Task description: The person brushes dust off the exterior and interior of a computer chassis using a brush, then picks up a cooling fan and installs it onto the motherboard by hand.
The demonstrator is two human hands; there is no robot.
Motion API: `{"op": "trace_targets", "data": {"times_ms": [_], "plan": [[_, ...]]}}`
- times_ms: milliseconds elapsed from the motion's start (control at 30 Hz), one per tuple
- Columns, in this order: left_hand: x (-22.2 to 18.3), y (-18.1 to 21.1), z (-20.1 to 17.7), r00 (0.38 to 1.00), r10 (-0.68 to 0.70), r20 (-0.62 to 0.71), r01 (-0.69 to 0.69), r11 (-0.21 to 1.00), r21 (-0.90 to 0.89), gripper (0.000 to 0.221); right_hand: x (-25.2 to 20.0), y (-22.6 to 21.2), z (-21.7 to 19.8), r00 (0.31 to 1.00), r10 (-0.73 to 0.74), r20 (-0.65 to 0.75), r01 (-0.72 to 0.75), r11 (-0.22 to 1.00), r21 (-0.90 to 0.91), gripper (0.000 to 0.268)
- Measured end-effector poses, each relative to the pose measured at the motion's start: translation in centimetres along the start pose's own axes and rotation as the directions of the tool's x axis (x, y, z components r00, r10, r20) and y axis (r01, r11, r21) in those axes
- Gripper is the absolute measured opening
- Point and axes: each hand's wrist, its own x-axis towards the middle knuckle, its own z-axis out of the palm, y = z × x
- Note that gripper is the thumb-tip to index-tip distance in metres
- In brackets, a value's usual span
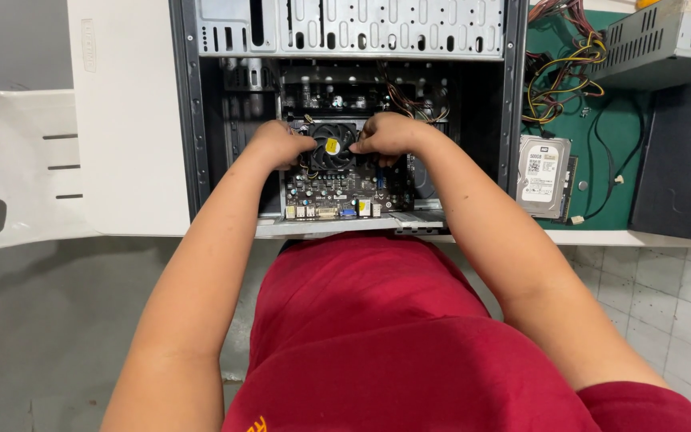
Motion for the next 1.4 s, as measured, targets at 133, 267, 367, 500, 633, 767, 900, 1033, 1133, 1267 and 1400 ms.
{"op": "trace_targets", "data": {"times_ms": [133, 267, 367, 500, 633, 767, 900, 1033, 1133, 1267, 1400], "plan": [[-0.5, 0.8, -0.4, 1.000, -0.011, -0.007, 0.012, 0.994, 0.113, 0.042, -0.2, -0.3, -0.1, 1.000, 0.006, 0.010, -0.006, 1.000, 0.021, 0.039], [-0.9, 1.1, -0.5, 1.000, -0.018, -0.013, 0.020, 0.988, 0.150, 0.045, 0.1, 0.0, -0.1, 1.000, 0.005, 0.024, -0.006, 1.000, 0.023, 0.039], [-1.0, 0.9, -0.3, 1.000, -0.023, -0.021, 0.026, 0.987, 0.156, 0.045, 0.5, 0.5, 0.0, 1.000, 0.008, 0.026, -0.008, 1.000, 0.021, 0.036], [-2.0, 1.5, -0.3, 0.999, -0.028, -0.018, 0.031, 0.980, 0.198, 0.047, -0.1, 0.2, 0.0, 0.999, 0.014, 0.032, -0.014, 1.000, 0.003, 0.037], [-1.9, 1.3, -0.2, 1.000, -0.017, -0.027, 0.022, 0.976, 0.216, 0.045, 0.2, 0.4, 0.2, 1.000, 0.006, 0.015, -0.006, 1.000, 0.001, 0.036], [-2.9, 2.2, -0.4, 0.999, -0.012, -0.032, 0.019, 0.969, 0.246, 0.050, 0.9, 1.1, 0.5, 1.000, -0.002, -0.001, 0.002, 1.000, -0.021, 0.038], [-2.5, 1.9, -0.1, 1.000, -0.005, -0.021, 0.010, 0.967, 0.254, 0.046, -0.1, -0.1, 0.2, 1.000, -0.012, -0.005, 0.012, 0.995, -0.097, 0.038], [-2.7, 1.6, 0.0, 0.999, 0.029, -0.031, -0.021, 0.972, 0.232, 0.043, -1.3, -1.5, 0.1, 0.999, -0.033, -0.011, 0.031, 0.987, -0.159, 0.039], [-3.0, 1.7, 0.0, 0.999, 0.032, -0.019, -0.026, 0.969, 0.247, 0.043, -1.7, -1.7, 0.2, 1.000, -0.016, -0.016, 0.012, 0.977, -0.215, 0.038], [-0.9, 0.5, 0.3, 1.000, 0.029, -0.005, -0.027, 0.961, 0.274, 0.047, -1.4, -1.6, 0.2, 0.999, -0.032, -0.021, 0.025, 0.970, -0.241, 0.037], [-1.2, 0.5, 0.2, 0.999, 0.038, 0.023, -0.044, 0.946, 0.321, 0.048, -0.8, -1.1, 0.0, 1.000, -0.010, -0.012, 0.007, 0.974, -0.225, 0.039]]}}
